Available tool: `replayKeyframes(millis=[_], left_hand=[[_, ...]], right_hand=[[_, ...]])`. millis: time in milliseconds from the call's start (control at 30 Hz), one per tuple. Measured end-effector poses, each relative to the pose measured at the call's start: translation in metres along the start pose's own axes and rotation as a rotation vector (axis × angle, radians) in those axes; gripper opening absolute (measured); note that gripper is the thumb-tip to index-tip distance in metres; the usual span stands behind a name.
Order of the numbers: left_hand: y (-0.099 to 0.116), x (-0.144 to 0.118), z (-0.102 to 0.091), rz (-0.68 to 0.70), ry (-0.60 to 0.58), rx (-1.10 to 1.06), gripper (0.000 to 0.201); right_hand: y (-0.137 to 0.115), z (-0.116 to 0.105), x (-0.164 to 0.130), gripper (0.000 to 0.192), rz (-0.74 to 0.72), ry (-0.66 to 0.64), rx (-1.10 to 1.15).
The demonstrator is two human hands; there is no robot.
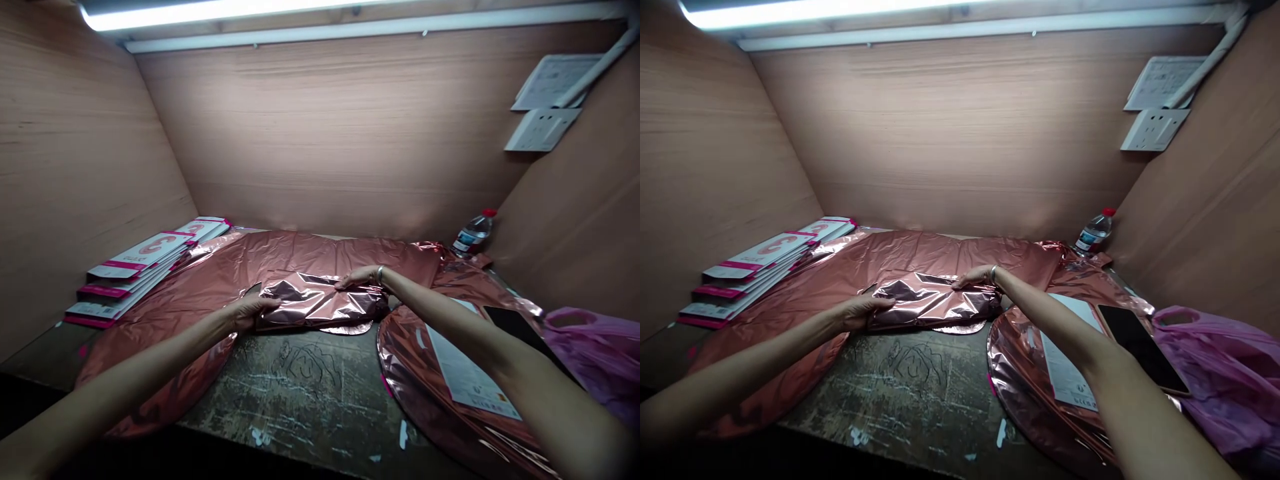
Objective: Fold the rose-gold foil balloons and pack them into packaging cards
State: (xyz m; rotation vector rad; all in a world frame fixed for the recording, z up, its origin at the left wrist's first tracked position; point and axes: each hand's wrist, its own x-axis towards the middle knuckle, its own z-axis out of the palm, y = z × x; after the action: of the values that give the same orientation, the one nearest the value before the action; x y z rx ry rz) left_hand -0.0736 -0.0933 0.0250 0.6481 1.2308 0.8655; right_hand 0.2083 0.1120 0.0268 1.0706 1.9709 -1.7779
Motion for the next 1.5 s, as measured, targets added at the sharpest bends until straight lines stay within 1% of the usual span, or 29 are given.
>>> replayKeyframes(millis=[100,233,367,433,567,633,700,767,867,967,1067,1100,1133,1167,1200,1233,1267,1300,1333,1367,1400,1433,1467,1500], left_hand=[[-0.004,-0.011,0.004,0.03,0.033,0.011,0.034],[-0.012,-0.036,0.014,0.127,0.103,0.061,0.044],[-0.027,-0.06,0.026,0.282,0.162,0.22,0.061],[-0.038,-0.067,0.029,0.318,0.21,0.314,0.064],[-0.054,-0.071,0.027,0.269,0.275,0.384,0.059],[-0.056,-0.07,0.025,0.256,0.266,0.385,0.056],[-0.055,-0.068,0.024,0.285,0.245,0.372,0.057],[-0.052,-0.065,0.024,0.315,0.225,0.363,0.058],[-0.05,-0.062,0.022,0.277,0.234,0.38,0.05],[-0.051,-0.062,0.019,0.251,0.234,0.382,0.044],[-0.051,-0.068,0.014,0.193,0.183,0.361,0.043],[-0.049,-0.072,0.013,0.183,0.197,0.36,0.045],[-0.047,-0.076,0.013,0.192,0.263,0.381,0.048],[-0.044,-0.08,0.013,0.237,0.385,0.43,0.051],[-0.041,-0.085,0.015,0.32,0.545,0.513,0.054],[-0.037,-0.089,0.019,0.436,0.707,0.627,0.056],[-0.033,-0.092,0.024,0.572,0.829,0.762,0.055],[-0.029,-0.094,0.031,0.713,0.873,0.91,0.052],[-0.025,-0.093,0.04,0.841,0.833,1.057,0.051],[-0.023,-0.091,0.049,0.93,0.732,1.197,0.05],[-0.022,-0.087,0.06,0.968,0.6,1.327,0.051],[-0.022,-0.08,0.069,0.958,0.474,1.44,0.056],[-0.023,-0.072,0.078,0.911,0.366,1.53,0.062],[-0.025,-0.062,0.085,0.844,0.291,1.593,0.068]], right_hand=[[-0.003,0.005,-0.004,0.036,-0.025,-0.014,0.048],[-0.005,0.006,-0.014,0.037,-0.057,-0.042,0.058],[-0.007,0.005,-0.02,0.046,-0.036,-0.097,0.001],[-0.009,0.005,-0.022,0.05,-0.014,-0.126,-0.042],[-0.013,0.0,-0.031,0.053,0.05,-0.136,-0.138],[-0.011,-0.005,-0.04,0.052,0.078,-0.109,-0.181],[-0.005,-0.01,-0.048,0.051,0.083,-0.064,-0.2],[0.004,-0.013,-0.053,0.051,0.063,-0.014,-0.193],[0.019,-0.011,-0.051,0.053,-0.008,0.073,-0.17],[0.027,-0.007,-0.042,0.055,-0.09,0.148,-0.149],[0.028,-0.002,-0.038,0.059,-0.137,0.168,-0.127],[0.028,-0.001,-0.037,0.06,-0.149,0.169,-0.119],[0.028,0.0,-0.037,0.06,-0.159,0.167,-0.111],[0.028,0.0,-0.037,0.06,-0.167,0.165,-0.103],[0.029,0.001,-0.037,0.06,-0.172,0.163,-0.096],[0.029,0.0,-0.036,0.059,-0.175,0.161,-0.09],[0.03,0.0,-0.035,0.059,-0.175,0.158,-0.086],[0.031,-0.001,-0.034,0.058,-0.172,0.155,-0.084],[0.031,-0.002,-0.033,0.058,-0.168,0.153,-0.086],[0.032,-0.003,-0.031,0.057,-0.164,0.153,-0.089],[0.032,-0.003,-0.031,0.056,-0.161,0.153,-0.093],[0.032,-0.003,-0.03,0.056,-0.16,0.155,-0.097],[0.032,-0.003,-0.03,0.055,-0.161,0.158,-0.099],[0.032,-0.003,-0.031,0.055,-0.165,0.162,-0.1]])
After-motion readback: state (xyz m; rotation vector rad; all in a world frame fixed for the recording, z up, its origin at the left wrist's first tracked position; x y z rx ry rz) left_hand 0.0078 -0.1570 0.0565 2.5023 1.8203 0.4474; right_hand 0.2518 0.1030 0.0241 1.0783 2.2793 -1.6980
